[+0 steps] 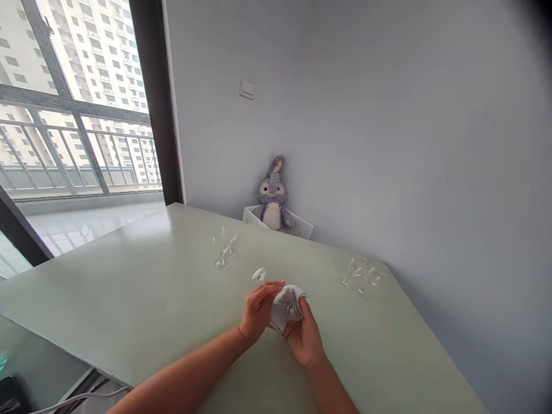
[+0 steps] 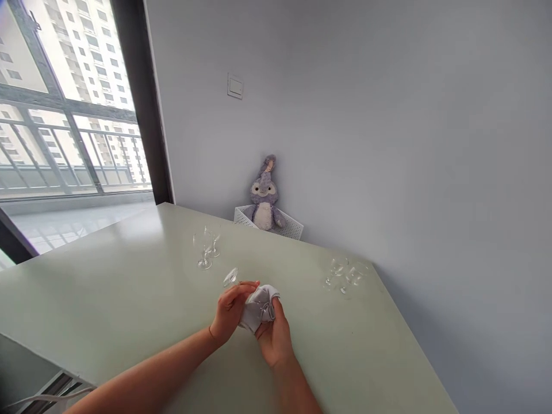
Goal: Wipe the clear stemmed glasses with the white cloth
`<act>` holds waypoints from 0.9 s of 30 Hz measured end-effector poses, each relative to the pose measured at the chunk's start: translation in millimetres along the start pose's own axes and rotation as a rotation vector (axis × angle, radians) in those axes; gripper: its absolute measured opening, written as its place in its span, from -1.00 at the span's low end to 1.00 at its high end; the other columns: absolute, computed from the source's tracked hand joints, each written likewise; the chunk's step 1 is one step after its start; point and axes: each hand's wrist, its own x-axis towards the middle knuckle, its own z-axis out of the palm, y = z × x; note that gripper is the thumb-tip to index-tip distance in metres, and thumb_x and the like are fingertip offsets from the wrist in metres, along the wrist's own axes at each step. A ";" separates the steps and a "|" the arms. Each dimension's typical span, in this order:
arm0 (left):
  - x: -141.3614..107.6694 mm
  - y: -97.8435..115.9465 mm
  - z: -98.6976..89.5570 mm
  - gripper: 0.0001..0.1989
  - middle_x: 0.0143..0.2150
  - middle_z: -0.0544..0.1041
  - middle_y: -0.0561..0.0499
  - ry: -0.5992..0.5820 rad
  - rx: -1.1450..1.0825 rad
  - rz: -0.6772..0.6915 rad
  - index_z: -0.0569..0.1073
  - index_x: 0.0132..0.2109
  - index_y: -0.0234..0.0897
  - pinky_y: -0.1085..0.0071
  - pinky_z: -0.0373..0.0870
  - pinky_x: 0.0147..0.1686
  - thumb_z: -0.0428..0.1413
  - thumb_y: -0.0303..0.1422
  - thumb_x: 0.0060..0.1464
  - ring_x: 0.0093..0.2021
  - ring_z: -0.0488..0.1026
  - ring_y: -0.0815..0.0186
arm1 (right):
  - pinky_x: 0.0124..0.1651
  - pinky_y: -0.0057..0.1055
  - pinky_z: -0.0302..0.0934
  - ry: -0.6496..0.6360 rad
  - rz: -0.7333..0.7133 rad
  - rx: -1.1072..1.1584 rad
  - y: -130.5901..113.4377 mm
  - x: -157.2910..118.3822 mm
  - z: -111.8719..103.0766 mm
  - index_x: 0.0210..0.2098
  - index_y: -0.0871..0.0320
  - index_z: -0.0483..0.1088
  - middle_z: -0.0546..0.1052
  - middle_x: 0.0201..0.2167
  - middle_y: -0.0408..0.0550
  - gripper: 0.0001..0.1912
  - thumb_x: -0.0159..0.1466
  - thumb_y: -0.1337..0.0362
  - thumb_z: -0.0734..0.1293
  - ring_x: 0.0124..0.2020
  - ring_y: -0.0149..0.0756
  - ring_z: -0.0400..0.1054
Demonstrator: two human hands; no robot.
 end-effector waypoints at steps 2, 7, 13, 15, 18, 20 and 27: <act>0.3 -4.2 0.1 -0.77 -0.18 0.51 -0.07 -0.051 0.069 -0.092 0.48 -0.26 -0.26 0.34 0.34 -0.14 -0.07 -0.35 0.12 -0.16 0.43 0.29 | -0.47 -0.42 0.22 -0.004 -0.101 -0.126 -4.5 0.1 -1.8 -0.31 0.10 0.38 0.47 -0.39 -0.14 -0.72 0.04 0.09 0.34 -0.41 -0.31 0.33; 1.8 -9.5 -5.7 -0.66 -0.30 0.49 0.02 -0.147 0.500 -0.129 0.31 0.05 -0.14 0.39 0.35 -0.30 -0.11 -0.33 0.13 -0.34 0.39 0.34 | -0.43 -0.39 0.21 0.203 -0.540 -0.671 -23.8 -0.6 -9.0 -0.14 0.09 0.30 0.41 -0.31 -0.11 -0.61 0.03 0.18 0.32 -0.36 -0.28 0.28; 13.7 -5.0 -19.6 -0.74 -0.17 0.42 -0.07 -0.165 0.995 0.218 0.44 -0.12 -0.10 0.20 0.23 -0.10 -0.03 -0.41 0.06 -0.12 0.32 0.18 | -0.03 -0.17 0.10 0.105 -1.073 -1.250 -33.3 -1.6 -15.5 -0.10 0.14 0.24 0.28 -0.08 0.06 -0.60 0.04 0.31 0.27 -0.04 -0.12 0.16; 16.5 -5.0 -21.8 -0.72 -0.06 0.41 -0.04 -0.240 0.977 0.297 0.42 -0.09 -0.07 0.15 0.11 0.04 -0.01 -0.43 0.04 0.00 0.27 0.16 | -0.03 -0.17 0.11 0.027 -1.079 -1.322 -33.6 -2.2 -15.1 -0.09 0.13 0.23 0.27 -0.07 0.06 -0.60 0.04 0.36 0.24 -0.04 -0.14 0.17; 17.8 -6.0 -21.9 -0.75 0.00 0.39 0.00 -0.318 0.916 0.359 0.42 -0.12 -0.07 0.11 -0.05 0.14 0.03 -0.42 0.03 0.11 0.19 0.17 | -0.03 -0.21 0.12 -0.075 -1.034 -1.365 -36.8 -5.0 -12.1 -0.07 0.12 0.24 0.27 -0.06 0.05 -0.58 0.04 0.41 0.22 -0.04 -0.17 0.18; 16.9 -6.5 -20.6 -0.78 -0.07 0.44 -0.01 -0.353 0.908 0.361 0.42 -0.14 -0.10 0.09 -0.06 0.15 0.04 -0.40 0.03 0.09 0.23 0.18 | -0.05 -0.24 0.14 -0.144 -0.992 -1.338 -40.7 -6.9 -10.1 -0.09 0.12 0.26 0.29 -0.08 0.03 -0.58 0.02 0.42 0.22 -0.06 -0.18 0.19; 4.0 -11.5 -8.5 -0.77 -0.49 0.45 0.00 -0.507 0.911 0.102 0.41 -0.33 -0.22 0.40 0.26 -0.36 -0.09 -0.26 0.13 -0.41 0.39 0.29 | -0.32 -0.36 0.22 -0.080 -0.680 -0.825 -40.1 1.7 -16.5 -0.11 0.11 0.28 0.38 -0.21 -0.03 -0.66 0.10 0.21 0.24 -0.29 -0.26 0.28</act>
